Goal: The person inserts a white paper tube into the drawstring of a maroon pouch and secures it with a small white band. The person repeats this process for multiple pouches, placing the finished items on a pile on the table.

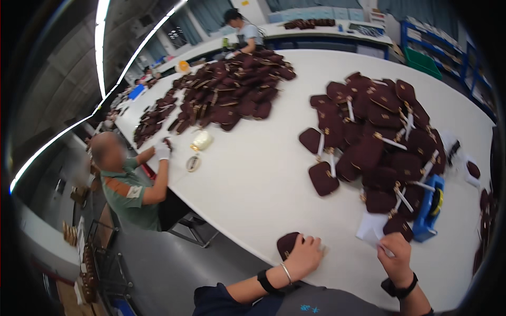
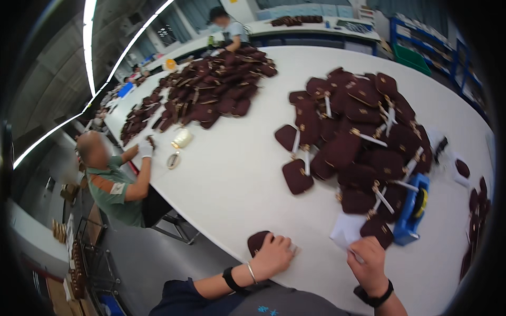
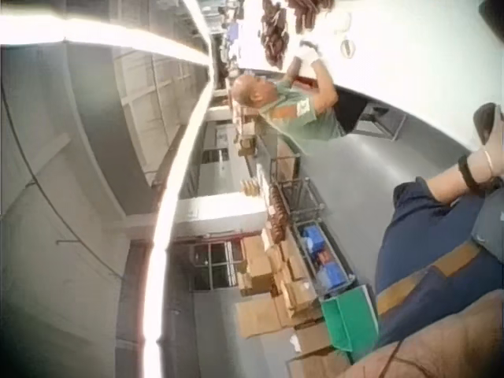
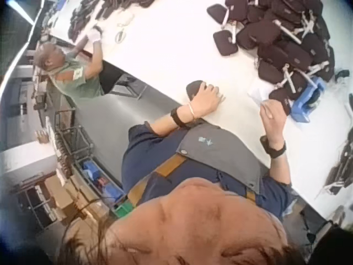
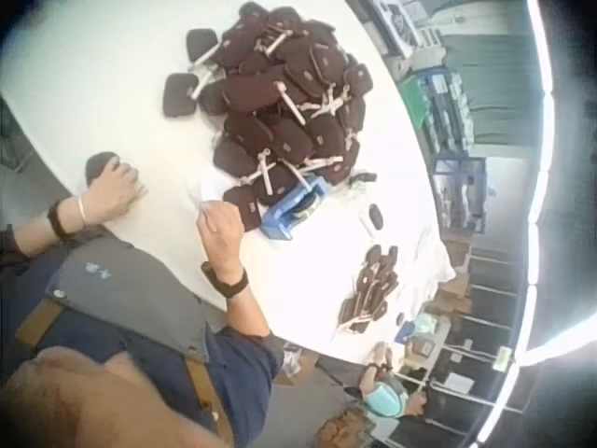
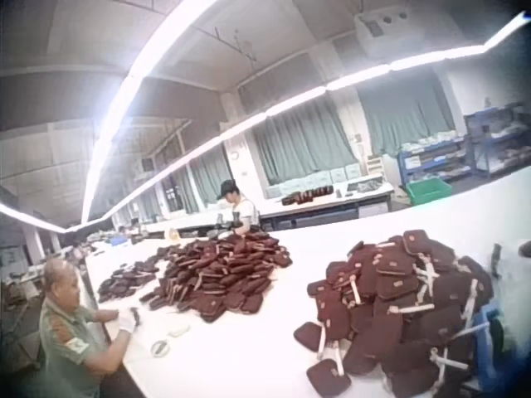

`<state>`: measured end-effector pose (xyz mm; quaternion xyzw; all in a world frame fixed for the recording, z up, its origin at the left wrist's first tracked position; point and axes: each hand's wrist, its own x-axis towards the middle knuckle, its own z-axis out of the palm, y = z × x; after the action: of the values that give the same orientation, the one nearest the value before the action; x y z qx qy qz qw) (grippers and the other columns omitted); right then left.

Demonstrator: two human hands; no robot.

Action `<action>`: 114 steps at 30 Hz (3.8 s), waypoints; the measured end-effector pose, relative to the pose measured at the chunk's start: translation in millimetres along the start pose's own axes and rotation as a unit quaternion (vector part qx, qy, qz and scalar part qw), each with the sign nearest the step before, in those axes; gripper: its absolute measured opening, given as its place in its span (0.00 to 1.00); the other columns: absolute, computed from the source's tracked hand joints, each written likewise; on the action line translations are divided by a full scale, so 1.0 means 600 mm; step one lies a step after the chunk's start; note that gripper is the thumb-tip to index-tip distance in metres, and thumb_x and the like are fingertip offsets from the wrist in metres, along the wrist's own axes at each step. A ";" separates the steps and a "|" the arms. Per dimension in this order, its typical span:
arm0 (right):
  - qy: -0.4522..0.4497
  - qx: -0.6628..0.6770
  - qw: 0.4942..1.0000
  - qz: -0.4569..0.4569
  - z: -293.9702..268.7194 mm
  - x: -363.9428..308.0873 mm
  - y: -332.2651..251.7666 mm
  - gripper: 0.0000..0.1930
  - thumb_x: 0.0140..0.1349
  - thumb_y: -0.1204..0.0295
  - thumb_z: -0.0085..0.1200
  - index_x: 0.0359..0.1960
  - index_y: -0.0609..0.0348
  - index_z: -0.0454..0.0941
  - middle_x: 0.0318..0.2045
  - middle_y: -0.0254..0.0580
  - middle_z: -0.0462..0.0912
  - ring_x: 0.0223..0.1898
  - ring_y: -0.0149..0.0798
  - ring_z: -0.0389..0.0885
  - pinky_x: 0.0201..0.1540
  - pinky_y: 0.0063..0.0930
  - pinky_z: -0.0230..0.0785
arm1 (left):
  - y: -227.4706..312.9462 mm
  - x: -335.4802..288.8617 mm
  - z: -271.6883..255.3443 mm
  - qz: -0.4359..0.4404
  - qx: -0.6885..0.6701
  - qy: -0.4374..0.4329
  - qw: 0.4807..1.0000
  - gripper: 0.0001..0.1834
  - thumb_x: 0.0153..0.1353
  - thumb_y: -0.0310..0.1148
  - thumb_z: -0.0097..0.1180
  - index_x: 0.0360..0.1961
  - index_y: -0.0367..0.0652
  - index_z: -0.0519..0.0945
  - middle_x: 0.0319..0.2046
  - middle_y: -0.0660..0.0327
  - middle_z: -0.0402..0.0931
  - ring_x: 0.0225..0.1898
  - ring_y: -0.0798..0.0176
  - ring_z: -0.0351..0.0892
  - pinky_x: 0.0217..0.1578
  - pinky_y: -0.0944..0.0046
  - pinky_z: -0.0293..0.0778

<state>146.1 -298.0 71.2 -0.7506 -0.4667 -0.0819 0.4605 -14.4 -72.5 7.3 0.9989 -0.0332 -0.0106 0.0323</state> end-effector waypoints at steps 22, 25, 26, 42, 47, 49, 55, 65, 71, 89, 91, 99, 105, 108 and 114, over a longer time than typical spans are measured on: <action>-0.080 0.351 0.843 0.400 -0.011 -0.079 0.031 0.11 0.66 0.73 0.54 0.47 0.64 0.76 0.31 0.40 0.83 0.29 0.29 0.80 0.28 0.18 0.70 | -0.008 -0.016 0.014 0.088 -0.033 0.073 0.993 0.11 0.57 0.31 0.51 0.40 0.41 0.75 0.40 0.58 0.71 0.48 0.57 0.71 0.61 0.46 0.60; -0.084 0.340 0.842 0.411 -0.013 -0.075 0.027 0.12 0.66 0.73 0.54 0.49 0.64 0.75 0.31 0.40 0.84 0.29 0.30 0.81 0.29 0.18 0.71 | -0.013 -0.012 0.022 0.085 -0.006 0.068 0.994 0.08 0.58 0.30 0.50 0.38 0.41 0.76 0.38 0.59 0.72 0.47 0.58 0.72 0.61 0.46 0.60; -0.086 0.338 0.840 0.416 -0.014 -0.069 0.017 0.12 0.66 0.73 0.54 0.48 0.64 0.75 0.31 0.40 0.84 0.30 0.30 0.81 0.30 0.18 0.71 | -0.014 -0.009 0.022 0.087 0.000 0.040 0.995 0.08 0.58 0.30 0.50 0.37 0.41 0.76 0.38 0.59 0.73 0.47 0.58 0.72 0.61 0.46 0.60; -0.100 0.262 0.886 0.370 -0.006 -0.082 0.034 0.08 0.65 0.78 0.53 0.44 0.66 0.78 0.37 0.39 0.83 0.36 0.31 0.82 0.36 0.22 0.74 | -0.041 0.024 -0.007 0.017 -0.362 0.116 0.925 0.11 0.62 0.34 0.59 0.42 0.41 0.77 0.33 0.59 0.79 0.40 0.56 0.75 0.53 0.57 0.66; -0.146 0.094 0.956 0.237 -0.002 -0.090 0.037 0.09 0.63 0.83 0.51 0.44 0.68 0.78 0.37 0.45 0.83 0.38 0.37 0.83 0.40 0.28 0.76 | -0.038 0.031 -0.018 -0.017 -0.396 0.043 0.917 0.12 0.60 0.35 0.61 0.41 0.42 0.77 0.32 0.60 0.79 0.40 0.54 0.74 0.49 0.58 0.68; -0.159 0.046 0.969 0.185 -0.008 -0.078 0.018 0.12 0.60 0.85 0.50 0.44 0.67 0.78 0.37 0.49 0.83 0.38 0.41 0.83 0.41 0.30 0.75 | -0.036 0.032 -0.023 -0.027 -0.408 0.030 0.912 0.12 0.59 0.36 0.62 0.40 0.42 0.76 0.32 0.60 0.79 0.40 0.54 0.74 0.47 0.59 0.69; -0.175 -0.024 0.981 0.079 -0.014 -0.049 -0.005 0.15 0.56 0.88 0.49 0.45 0.66 0.79 0.37 0.52 0.83 0.40 0.45 0.84 0.41 0.31 0.75 | -0.042 0.038 -0.043 -0.084 -0.491 0.002 0.867 0.12 0.60 0.33 0.61 0.41 0.40 0.75 0.33 0.57 0.80 0.37 0.55 0.78 0.41 0.60 0.74; -0.090 0.278 0.892 0.343 0.010 -0.065 0.022 0.06 0.62 0.82 0.48 0.40 0.68 0.71 0.26 0.49 0.82 0.28 0.40 0.84 0.32 0.30 0.79 | -0.069 0.044 0.009 -0.115 -0.568 -0.027 0.815 0.13 0.64 0.29 0.55 0.49 0.35 0.75 0.33 0.58 0.82 0.35 0.64 0.80 0.41 0.64 0.75; -0.111 0.273 0.889 0.350 0.013 -0.053 0.005 0.06 0.62 0.82 0.48 0.40 0.69 0.72 0.27 0.47 0.82 0.29 0.37 0.84 0.34 0.26 0.77 | -0.056 0.031 -0.003 -0.094 -0.597 0.029 0.796 0.12 0.65 0.29 0.55 0.47 0.36 0.76 0.35 0.58 0.82 0.37 0.64 0.81 0.42 0.64 0.75; -0.049 0.424 0.795 0.431 0.021 0.002 0.026 0.10 0.68 0.74 0.50 0.47 0.66 0.75 0.34 0.43 0.84 0.33 0.35 0.85 0.32 0.24 0.77 | -0.011 0.042 -0.062 -0.059 -0.664 -0.044 0.744 0.10 0.66 0.25 0.53 0.46 0.34 0.76 0.40 0.57 0.83 0.40 0.67 0.81 0.46 0.67 0.76; -0.073 0.431 0.792 0.427 0.031 0.000 0.026 0.11 0.68 0.74 0.50 0.48 0.66 0.76 0.35 0.42 0.84 0.32 0.34 0.85 0.33 0.25 0.78 | -0.014 0.044 -0.063 -0.039 -0.651 -0.068 0.755 0.12 0.66 0.26 0.54 0.49 0.33 0.74 0.39 0.57 0.83 0.40 0.68 0.81 0.46 0.68 0.75; -0.095 0.489 0.732 0.466 0.029 -0.001 0.010 0.12 0.70 0.72 0.47 0.48 0.66 0.76 0.37 0.43 0.83 0.37 0.32 0.84 0.37 0.26 0.79 | -0.003 0.049 -0.077 -0.078 -0.674 -0.102 0.727 0.19 0.66 0.27 0.55 0.54 0.30 0.68 0.37 0.55 0.83 0.40 0.69 0.80 0.44 0.68 0.76; -0.102 0.476 0.766 0.420 0.032 -0.007 0.008 0.13 0.70 0.70 0.46 0.49 0.67 0.76 0.40 0.44 0.84 0.39 0.31 0.83 0.43 0.24 0.76 | -0.002 0.062 -0.074 -0.071 -0.680 -0.152 0.714 0.11 0.65 0.28 0.56 0.44 0.32 0.75 0.36 0.57 0.84 0.34 0.72 0.79 0.38 0.71 0.75; -0.080 0.468 0.773 0.420 0.031 -0.005 -0.005 0.13 0.69 0.71 0.50 0.50 0.67 0.75 0.39 0.42 0.84 0.39 0.28 0.82 0.46 0.21 0.73 | 0.006 0.064 -0.081 -0.085 -0.663 -0.130 0.732 0.08 0.65 0.30 0.57 0.38 0.33 0.78 0.32 0.60 0.84 0.31 0.75 0.78 0.35 0.72 0.74; -0.149 0.440 0.756 0.462 0.015 -0.010 0.006 0.14 0.62 0.72 0.60 0.47 0.67 0.77 0.35 0.38 0.85 0.38 0.27 0.82 0.45 0.21 0.73 | 0.013 0.060 -0.093 -0.093 -0.612 -0.084 0.781 0.08 0.63 0.30 0.59 0.34 0.35 0.80 0.29 0.63 0.84 0.29 0.76 0.76 0.33 0.73 0.73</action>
<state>142.9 -295.0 60.7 -0.5924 -0.1108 0.4681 0.6463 22.4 -79.3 62.9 0.7627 0.0710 -0.1151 0.6325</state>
